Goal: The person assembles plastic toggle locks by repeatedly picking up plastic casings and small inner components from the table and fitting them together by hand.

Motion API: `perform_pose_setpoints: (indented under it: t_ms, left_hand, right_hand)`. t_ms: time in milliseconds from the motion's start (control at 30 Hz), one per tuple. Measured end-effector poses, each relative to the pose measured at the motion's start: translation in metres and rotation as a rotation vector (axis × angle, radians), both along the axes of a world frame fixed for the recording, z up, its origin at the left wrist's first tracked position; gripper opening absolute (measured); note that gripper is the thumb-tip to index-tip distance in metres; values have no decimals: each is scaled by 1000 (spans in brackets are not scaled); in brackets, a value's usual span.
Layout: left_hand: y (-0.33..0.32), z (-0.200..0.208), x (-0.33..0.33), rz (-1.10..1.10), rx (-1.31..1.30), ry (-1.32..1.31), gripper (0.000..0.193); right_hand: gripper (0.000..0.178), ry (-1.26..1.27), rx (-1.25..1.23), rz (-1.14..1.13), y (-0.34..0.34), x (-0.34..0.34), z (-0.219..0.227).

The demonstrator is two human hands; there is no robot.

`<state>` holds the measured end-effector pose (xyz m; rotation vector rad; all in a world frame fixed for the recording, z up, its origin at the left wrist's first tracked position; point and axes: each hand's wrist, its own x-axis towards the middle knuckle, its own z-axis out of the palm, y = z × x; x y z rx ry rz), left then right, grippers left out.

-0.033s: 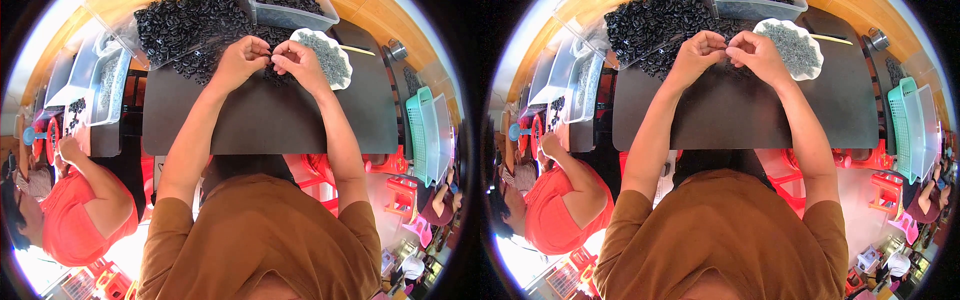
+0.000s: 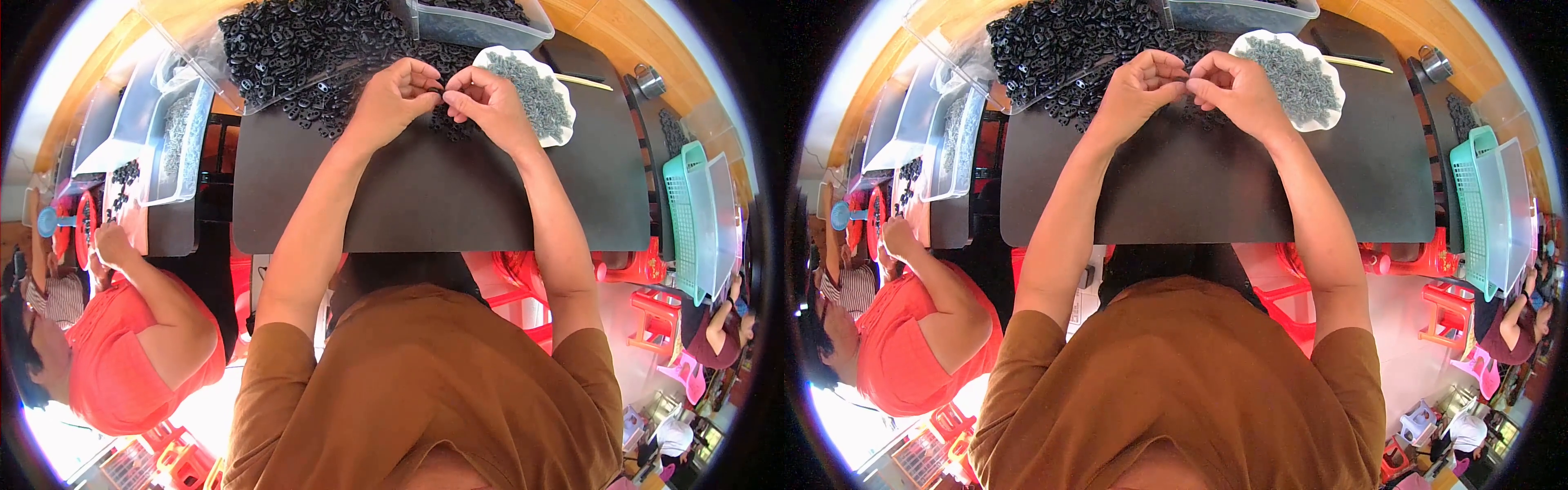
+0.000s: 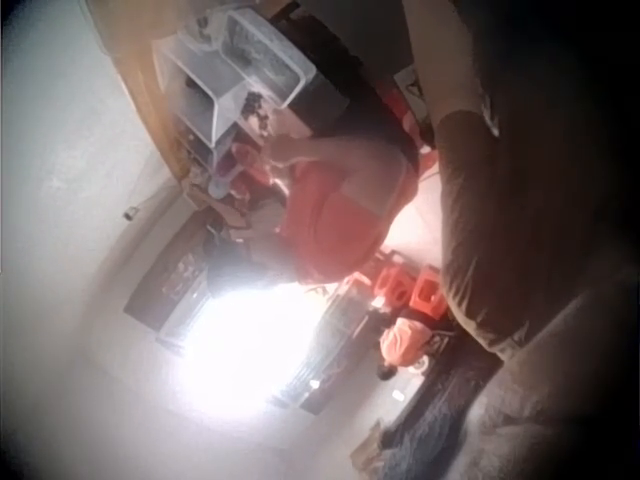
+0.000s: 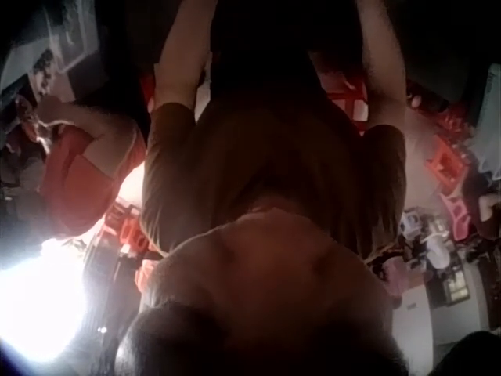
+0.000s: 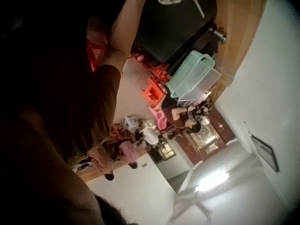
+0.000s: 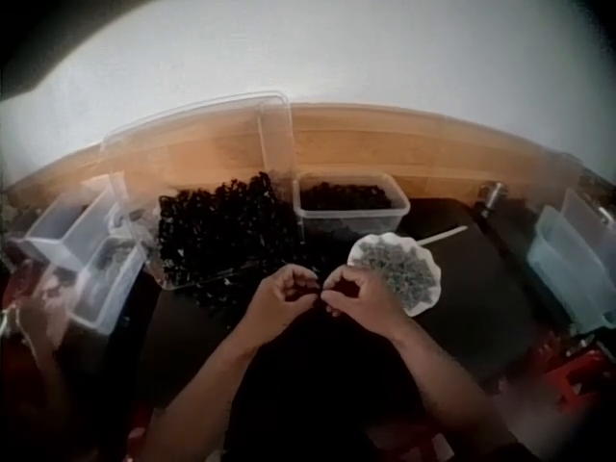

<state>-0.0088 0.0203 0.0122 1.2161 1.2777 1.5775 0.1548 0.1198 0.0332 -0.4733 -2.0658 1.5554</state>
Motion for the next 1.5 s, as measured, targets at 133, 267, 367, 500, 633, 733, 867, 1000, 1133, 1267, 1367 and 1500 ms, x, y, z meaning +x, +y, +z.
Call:
perform_pose_setpoints:
  t_ms: [133, 267, 367, 500, 633, 733, 867, 1000, 1133, 1267, 1367, 1500]
  left_hand:
    - [1, 0, -1, 21, 8, 100, 26]
    - [-1, 2, 3, 43, 15, 95, 27]
    - [-2, 4, 4, 110, -12, 220, 27]
    - [0, -1, 2, 62, 17, 232, 25]
    - [3, -8, -10, 80, 42, 180, 21]
    - [3, -9, -13, -42, 39, -193, 20]
    - [-1, -1, -9, -46, -25, -275, 19]
    - [-1, -1, -12, -30, 3, -194, 21]
    - [-3, -1, -11, -27, -11, -187, 21]
    - [-1, -2, -9, -39, -11, -239, 22]
    - [-2, 0, -8, -41, -11, -231, 25]
    - [-2, -1, -8, -32, 0, -207, 27]
  right_hand:
    - [7, -6, 22, -6, 3, -1, -5]
    - [6, 51, -37, -22, 5, -3, -8]
    - [7, 24, 23, -22, 4, -2, -6]
    - [7, 17, 45, -20, 6, -1, -7]
    - [6, 44, 72, -109, 10, 1, -3]
    - [8, -59, 201, -102, 12, 4, -4]
    - [12, -151, 428, -55, 10, 4, -4]
    - [10, -126, 416, -114, 7, 4, 5]
    - [9, 18, 66, -99, 1, 1, 4]
    - [8, 56, -37, -12, 4, 0, -1]
    - [7, 64, -28, -16, 4, 0, -1]
    - [7, 29, -11, -21, 1, 1, 3]
